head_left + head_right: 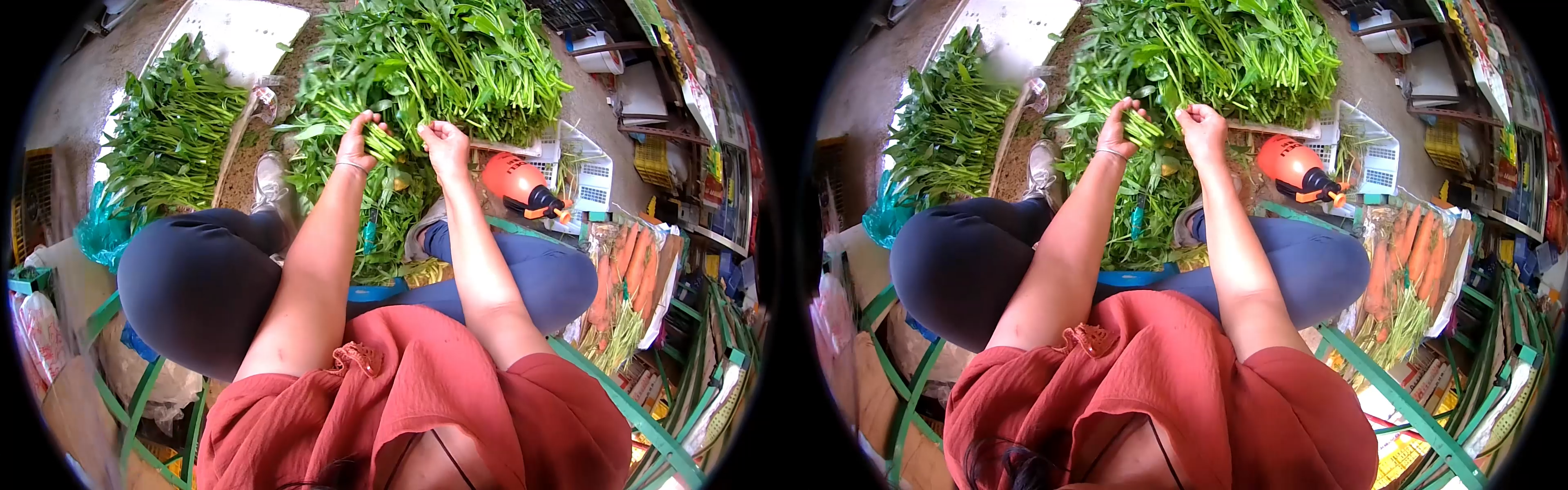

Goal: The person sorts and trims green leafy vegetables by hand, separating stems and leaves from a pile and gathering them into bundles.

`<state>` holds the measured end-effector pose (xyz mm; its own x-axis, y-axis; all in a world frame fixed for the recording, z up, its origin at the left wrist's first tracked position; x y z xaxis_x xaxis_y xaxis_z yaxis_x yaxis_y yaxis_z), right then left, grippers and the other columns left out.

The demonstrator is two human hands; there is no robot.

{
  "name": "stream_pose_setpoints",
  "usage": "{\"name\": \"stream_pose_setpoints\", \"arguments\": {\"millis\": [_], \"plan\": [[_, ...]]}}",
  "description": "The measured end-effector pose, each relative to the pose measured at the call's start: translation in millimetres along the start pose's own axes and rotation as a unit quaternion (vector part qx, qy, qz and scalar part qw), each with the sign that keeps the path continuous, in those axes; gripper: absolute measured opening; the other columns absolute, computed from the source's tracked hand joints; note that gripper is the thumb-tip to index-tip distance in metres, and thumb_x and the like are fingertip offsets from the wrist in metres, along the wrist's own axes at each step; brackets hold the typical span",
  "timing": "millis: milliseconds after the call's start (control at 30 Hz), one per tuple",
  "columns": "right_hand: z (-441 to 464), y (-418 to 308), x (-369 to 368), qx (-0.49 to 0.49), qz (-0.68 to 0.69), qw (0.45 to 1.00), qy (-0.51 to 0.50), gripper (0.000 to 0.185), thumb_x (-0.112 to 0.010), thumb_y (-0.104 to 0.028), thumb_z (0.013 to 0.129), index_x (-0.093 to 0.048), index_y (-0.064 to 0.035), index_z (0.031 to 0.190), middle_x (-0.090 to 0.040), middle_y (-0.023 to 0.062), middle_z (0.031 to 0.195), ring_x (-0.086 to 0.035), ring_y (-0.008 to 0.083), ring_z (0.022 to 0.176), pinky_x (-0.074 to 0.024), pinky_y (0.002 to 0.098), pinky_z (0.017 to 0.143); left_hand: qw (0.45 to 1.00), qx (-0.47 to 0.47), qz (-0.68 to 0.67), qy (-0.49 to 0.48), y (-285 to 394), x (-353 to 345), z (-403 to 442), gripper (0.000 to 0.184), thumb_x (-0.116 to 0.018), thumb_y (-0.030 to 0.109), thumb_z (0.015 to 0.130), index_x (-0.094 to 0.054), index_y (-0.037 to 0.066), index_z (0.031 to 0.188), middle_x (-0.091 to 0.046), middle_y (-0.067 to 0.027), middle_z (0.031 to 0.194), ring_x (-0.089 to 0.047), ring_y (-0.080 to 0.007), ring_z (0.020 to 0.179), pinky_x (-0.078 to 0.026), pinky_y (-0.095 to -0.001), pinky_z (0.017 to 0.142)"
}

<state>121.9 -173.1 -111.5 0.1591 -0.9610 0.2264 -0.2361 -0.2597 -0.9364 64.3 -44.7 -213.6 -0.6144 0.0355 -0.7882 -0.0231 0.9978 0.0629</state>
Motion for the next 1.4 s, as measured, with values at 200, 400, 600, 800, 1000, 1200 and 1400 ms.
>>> {"name": "stream_pose_setpoints", "arguments": {"millis": [200,400,600,800,1000,1200,1400], "plan": [[-15.4,6.4,-28.9,-0.011,-0.128,0.988,-0.080,0.014,-0.064,-0.013,0.077,-0.062,-0.0024,0.087,-0.062,0.0017,0.070,-0.054,0.0035,0.058,-0.0394,0.0174,0.047,0.994,0.062,0.028,-0.085,-15.2,-14.9,-6.2,0.023,-0.062,0.020,0.077,-0.058,0.004,0.094,-0.061,-0.0056,0.088,-0.058,-0.0198,0.083,-0.049,-0.0352,0.073],[-31.1,-18.4,-34.8,0.200,-0.331,0.922,-0.023,0.018,-0.064,-0.014,0.071,-0.063,-0.0035,0.086,-0.062,0.0107,0.065,-0.059,0.0177,0.054,-0.0460,0.0278,0.052,0.984,0.045,0.158,-0.075,-6.1,-15.1,-11.9,0.019,-0.060,0.017,0.079,-0.058,0.005,0.092,-0.062,-0.0091,0.089,-0.059,-0.0216,0.079,-0.048,-0.0379,0.077],[-38.2,59.8,6.7,-0.038,-0.577,0.814,-0.059,0.016,-0.060,-0.014,0.067,-0.065,-0.0055,0.080,-0.060,0.0177,0.068,-0.060,0.0318,0.069,-0.0478,0.0369,0.065,0.996,0.002,0.077,-0.052,16.0,-7.1,-7.7,0.010,-0.059,0.014,0.078,-0.057,0.008,0.084,-0.063,-0.0092,0.084,-0.059,-0.0239,0.074,-0.049,-0.0398,0.072],[-27.9,47.2,2.7,-0.040,-0.449,0.893,0.000,0.036,-0.069,-0.028,0.066,-0.060,-0.0182,0.099,-0.057,0.0064,0.094,-0.056,0.0256,0.090,-0.0454,0.0358,0.076,0.991,0.044,0.111,-0.067,11.4,3.1,-10.7,0.009,-0.060,0.013,0.077,-0.056,0.006,0.081,-0.059,-0.0065,0.072,-0.058,-0.0233,0.071,-0.049,-0.0413,0.077],[-13.1,37.1,-33.8,-0.020,-0.477,0.876,0.060,0.050,-0.073,-0.032,0.062,-0.051,-0.0173,0.104,-0.047,0.0092,0.105,-0.054,0.0278,0.093,-0.0460,0.0381,0.074,0.989,0.055,0.128,-0.059,21.7,12.3,-14.7,0.011,-0.059,0.013,0.078,-0.057,0.005,0.085,-0.060,-0.0073,0.072,-0.059,-0.0269,0.072,-0.050,-0.0396,0.072],[6.5,48.4,-65.8,0.038,-0.545,0.838,-0.004,0.043,-0.071,-0.030,0.064,-0.052,-0.0151,0.101,-0.048,0.0114,0.099,-0.057,0.0305,0.084,-0.0468,0.0401,0.071,0.987,0.058,0.144,-0.041,27.8,18.7,-20.4,0.013,-0.059,0.014,0.077,-0.057,0.003,0.086,-0.060,-0.0061,0.072,-0.059,-0.0197,0.069,-0.050,-0.0379,0.070],[30.8,81.4,-31.5,-0.034,-0.412,0.910,0.013,0.031,-0.070,-0.029,0.066,-0.065,-0.0141,0.092,-0.058,0.0117,0.097,-0.058,0.0268,0.083,-0.0458,0.0354,0.072,0.980,-0.070,-0.126,-0.140,72.7,2.6,-30.9,0.008,-0.063,0.014,0.075,-0.057,0.010,0.079,-0.056,-0.0009,0.069,-0.054,-0.0125,0.064,-0.048,-0.0327,0.069]]}}
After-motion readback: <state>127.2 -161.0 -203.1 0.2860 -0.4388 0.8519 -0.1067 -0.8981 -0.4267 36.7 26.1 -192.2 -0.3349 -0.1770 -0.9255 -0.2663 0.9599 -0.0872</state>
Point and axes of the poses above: each hand's wrist, its own z-axis towards the middle knuckle, its own x-axis out of the back of the hand, y = z × x, the point moved 9 cm from there along z, towards the middle knuckle
